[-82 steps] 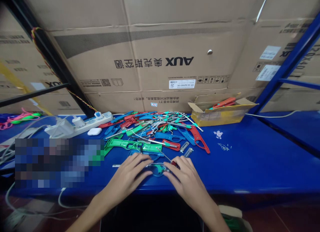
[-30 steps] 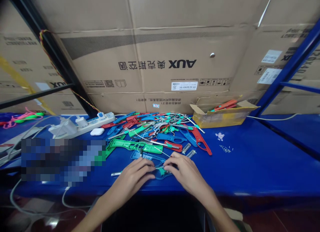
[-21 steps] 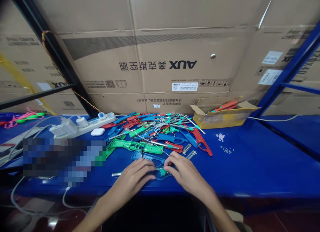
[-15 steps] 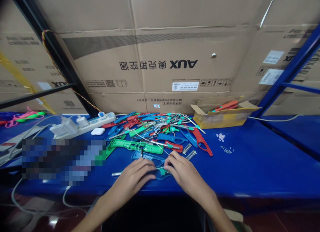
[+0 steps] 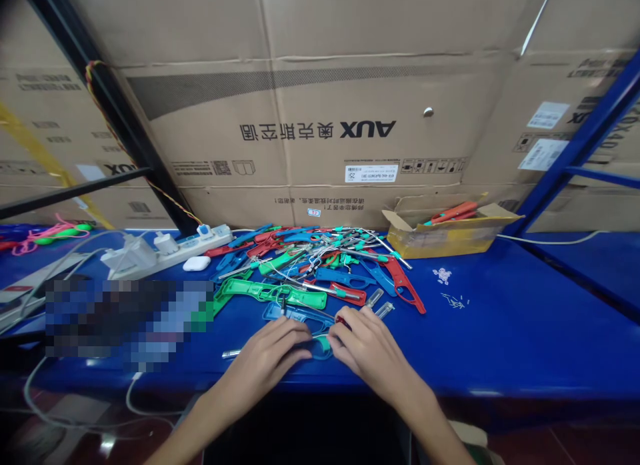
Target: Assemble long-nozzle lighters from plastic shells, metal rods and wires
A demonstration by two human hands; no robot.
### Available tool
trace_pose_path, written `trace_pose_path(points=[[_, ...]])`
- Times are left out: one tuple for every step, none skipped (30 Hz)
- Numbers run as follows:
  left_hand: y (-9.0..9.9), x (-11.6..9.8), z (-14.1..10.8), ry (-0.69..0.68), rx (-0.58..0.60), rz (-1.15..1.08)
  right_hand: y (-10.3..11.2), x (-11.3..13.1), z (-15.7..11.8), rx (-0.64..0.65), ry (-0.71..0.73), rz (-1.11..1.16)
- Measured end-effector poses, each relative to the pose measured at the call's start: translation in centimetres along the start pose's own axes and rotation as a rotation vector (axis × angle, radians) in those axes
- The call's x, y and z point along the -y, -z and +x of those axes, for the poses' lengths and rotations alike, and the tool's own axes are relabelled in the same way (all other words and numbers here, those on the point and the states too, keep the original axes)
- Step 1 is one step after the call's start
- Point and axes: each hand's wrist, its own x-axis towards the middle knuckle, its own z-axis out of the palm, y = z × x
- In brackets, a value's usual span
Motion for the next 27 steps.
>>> trace_pose_path(points=[[-0.01,0.00,0.00,0.000,-0.001,-0.002,-0.05,-0.07,-0.05,-0.013,0.011,0.004],[-0.02,0.01,-0.01,0.002,-0.001,-0.004,-0.10,-0.13,-0.11,-0.020,0.013,0.007],[-0.03,0.02,-0.02,0.004,-0.001,-0.005,-0.16,-0.16,-0.16,-0.024,0.012,0.006],[-0.05,0.04,-0.03,0.005,-0.001,-0.006,-0.22,-0.16,-0.22,-0.029,0.013,-0.001],[-0.06,0.06,-0.04,0.006,-0.002,-0.007,-0.27,-0.14,-0.25,-0.037,0.017,-0.013],[-0.08,0.09,-0.06,0.008,-0.003,-0.008,-0.30,-0.08,-0.27,-0.047,0.025,-0.029],[-0.09,0.12,-0.07,0.008,-0.004,-0.008,-0.32,-0.01,-0.27,-0.055,0.033,-0.045],[-0.10,0.15,-0.08,0.008,-0.004,-0.008,-0.33,0.06,-0.27,-0.061,0.040,-0.057],[-0.12,0.17,-0.09,0.009,-0.005,-0.007,-0.34,0.14,-0.25,-0.066,0.044,-0.063],[-0.13,0.19,-0.09,0.009,-0.004,-0.007,-0.35,0.20,-0.24,-0.066,0.042,-0.065],[-0.14,0.20,-0.09,0.009,-0.003,-0.006,-0.36,0.25,-0.23,-0.062,0.037,-0.061],[-0.15,0.20,-0.08,0.010,-0.002,-0.005,-0.39,0.27,-0.24,-0.055,0.028,-0.050],[-0.16,0.19,-0.07,0.009,-0.003,-0.004,-0.43,0.28,-0.27,-0.043,0.017,-0.034],[-0.15,0.17,-0.05,0.007,-0.005,-0.002,-0.47,0.26,-0.33,-0.028,0.005,-0.013],[-0.14,0.14,-0.04,0.005,-0.007,0.000,-0.53,0.22,-0.40,-0.009,-0.005,0.011],[-0.12,0.11,-0.02,0.003,-0.010,0.001,-0.59,0.17,-0.49,0.011,-0.011,0.037],[-0.10,0.08,0.00,0.001,-0.012,0.001,-0.64,0.11,-0.57,0.028,-0.018,0.063],[-0.08,0.05,0.01,0.000,-0.010,-0.001,-0.69,0.04,-0.65,0.039,-0.022,0.088],[-0.06,0.03,0.01,0.003,-0.006,-0.003,-0.72,-0.01,-0.72,0.043,-0.025,0.113],[-0.06,0.02,0.01,0.006,-0.002,-0.005,-0.74,-0.06,-0.76,0.043,-0.029,0.138],[-0.07,0.02,0.00,0.006,0.000,-0.008,-0.74,-0.10,-0.78,0.042,-0.034,0.164],[-0.08,0.03,-0.02,0.006,0.003,-0.010,-0.73,-0.12,-0.77,0.037,-0.040,0.193],[-0.10,0.05,-0.03,0.006,0.002,-0.012,-0.70,-0.13,-0.75,0.033,-0.049,0.224],[-0.13,0.08,-0.05,0.005,-0.001,-0.012,-0.67,-0.14,-0.71,0.033,-0.060,0.259],[-0.15,0.11,-0.05,0.004,-0.005,-0.012,-0.63,-0.13,-0.67,0.034,-0.077,0.296],[-0.17,0.14,-0.06,0.004,-0.010,-0.012,-0.58,-0.12,-0.62,0.038,-0.095,0.333],[-0.19,0.17,-0.06,0.005,-0.014,-0.011,-0.53,-0.11,-0.58,0.042,-0.115,0.369]])
